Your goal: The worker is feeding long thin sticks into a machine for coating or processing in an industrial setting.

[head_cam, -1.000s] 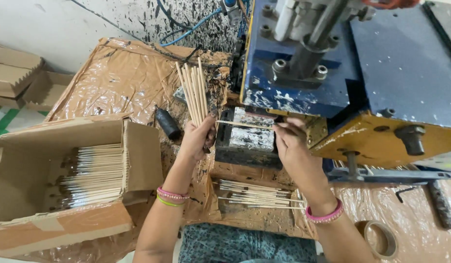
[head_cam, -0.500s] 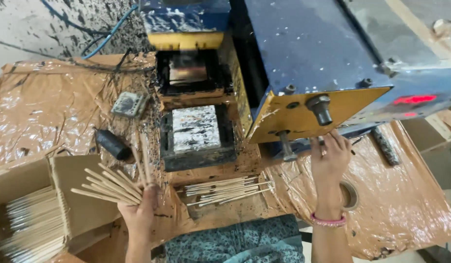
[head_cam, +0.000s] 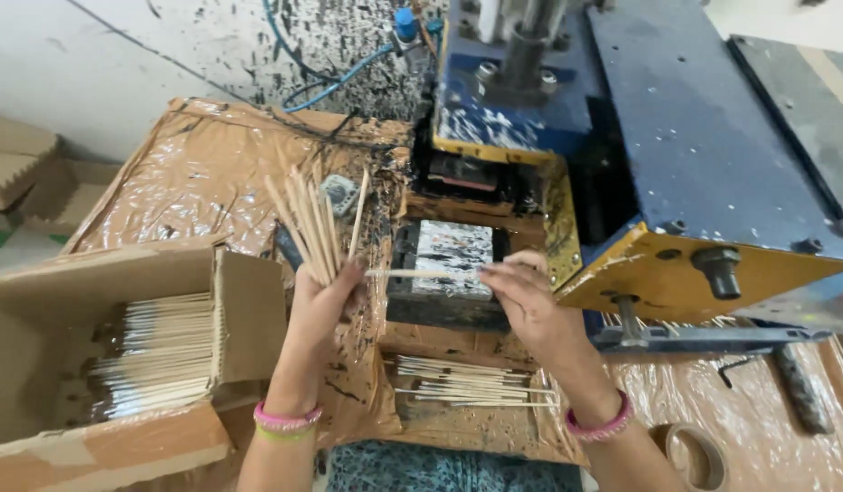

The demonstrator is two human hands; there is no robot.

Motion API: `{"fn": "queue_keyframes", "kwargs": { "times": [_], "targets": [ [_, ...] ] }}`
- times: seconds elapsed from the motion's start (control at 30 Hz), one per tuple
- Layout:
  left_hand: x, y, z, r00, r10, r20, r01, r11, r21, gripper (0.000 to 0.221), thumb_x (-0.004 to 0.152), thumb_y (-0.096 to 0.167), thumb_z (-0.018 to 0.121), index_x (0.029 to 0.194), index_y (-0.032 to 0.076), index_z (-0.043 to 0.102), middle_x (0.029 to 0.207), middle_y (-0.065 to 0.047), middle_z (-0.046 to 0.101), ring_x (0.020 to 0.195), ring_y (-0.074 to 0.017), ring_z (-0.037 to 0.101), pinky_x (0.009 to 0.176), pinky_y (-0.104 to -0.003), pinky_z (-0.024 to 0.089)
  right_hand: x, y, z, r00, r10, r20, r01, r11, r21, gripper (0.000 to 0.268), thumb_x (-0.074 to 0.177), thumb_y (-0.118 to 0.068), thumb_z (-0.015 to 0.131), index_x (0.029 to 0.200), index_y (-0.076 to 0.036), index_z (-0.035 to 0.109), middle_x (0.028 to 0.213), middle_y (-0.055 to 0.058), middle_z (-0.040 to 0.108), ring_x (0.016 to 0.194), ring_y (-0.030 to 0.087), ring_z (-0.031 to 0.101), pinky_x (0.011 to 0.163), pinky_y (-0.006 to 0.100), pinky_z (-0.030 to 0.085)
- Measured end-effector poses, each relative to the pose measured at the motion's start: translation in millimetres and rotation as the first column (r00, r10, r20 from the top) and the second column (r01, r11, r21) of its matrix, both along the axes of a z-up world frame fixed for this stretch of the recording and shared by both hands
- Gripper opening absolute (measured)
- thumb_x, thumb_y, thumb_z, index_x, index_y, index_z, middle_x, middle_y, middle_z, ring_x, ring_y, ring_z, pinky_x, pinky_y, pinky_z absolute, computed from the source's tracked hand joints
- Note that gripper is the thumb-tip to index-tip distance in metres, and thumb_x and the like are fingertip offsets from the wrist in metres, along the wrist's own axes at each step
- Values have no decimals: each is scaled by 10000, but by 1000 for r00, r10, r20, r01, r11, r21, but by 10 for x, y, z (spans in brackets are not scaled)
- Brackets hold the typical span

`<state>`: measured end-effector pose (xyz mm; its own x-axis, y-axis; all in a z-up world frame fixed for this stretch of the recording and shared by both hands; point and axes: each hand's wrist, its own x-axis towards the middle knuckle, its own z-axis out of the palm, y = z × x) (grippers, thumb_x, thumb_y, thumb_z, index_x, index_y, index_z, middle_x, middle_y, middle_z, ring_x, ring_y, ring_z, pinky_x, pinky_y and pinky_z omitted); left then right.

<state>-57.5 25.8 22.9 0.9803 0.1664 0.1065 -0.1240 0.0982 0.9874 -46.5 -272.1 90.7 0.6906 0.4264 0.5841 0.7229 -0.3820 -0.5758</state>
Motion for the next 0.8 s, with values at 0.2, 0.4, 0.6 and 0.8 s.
{"fn": "queue_keyframes", "kwargs": {
  "times": [0.2, 0.4, 0.6, 0.8],
  "targets": [
    [616, -167, -318, 998, -15, -56, -5, 940, -341, 202, 961, 157, 653, 780, 98, 587, 538, 33, 539, 400, -61, 439, 349, -215, 322, 112, 141, -132, 901, -232, 366, 351, 885, -304, 301, 952, -45, 584, 1220, -47, 720, 1298, 96, 701, 1271, 342, 625, 1036, 417, 528],
    [669, -211, -428, 996, -25, -86, -8, 930, -368, 228, 967, 153, 652, 757, 82, 597, 539, 24, 542, 402, -63, 454, 354, -216, 325, 30, 119, -172, 866, -384, 320, 464, 856, -227, 270, 923, -113, 654, 1170, -45, 737, 1234, 114, 701, 1082, 279, 670, 884, 374, 543],
    [381, -236, -379, 998, 57, -41, -63, 988, -143, 252, 1020, 202, 627, 795, 89, 625, 568, 23, 552, 426, -47, 461, 363, -196, 370, 39, 104, -75, 905, -330, 268, 378, 913, -154, 159, 963, -93, 692, 1103, -34, 736, 1138, 116, 720, 967, 219, 706, 798, 292, 552],
    [-414, -132, -1468, 953, 276, 126, -301, 907, 294, 208, 1030, 109, 572, 1195, 17, 659, 940, -57, 711, 745, -94, 603, 626, -250, 489, -241, -670, -423, 790, -479, 382, 511, 859, 18, 73, 922, -38, 727, 985, -76, 730, 886, 62, 712, 766, 218, 647, 746, 348, 500]
  ]
}}
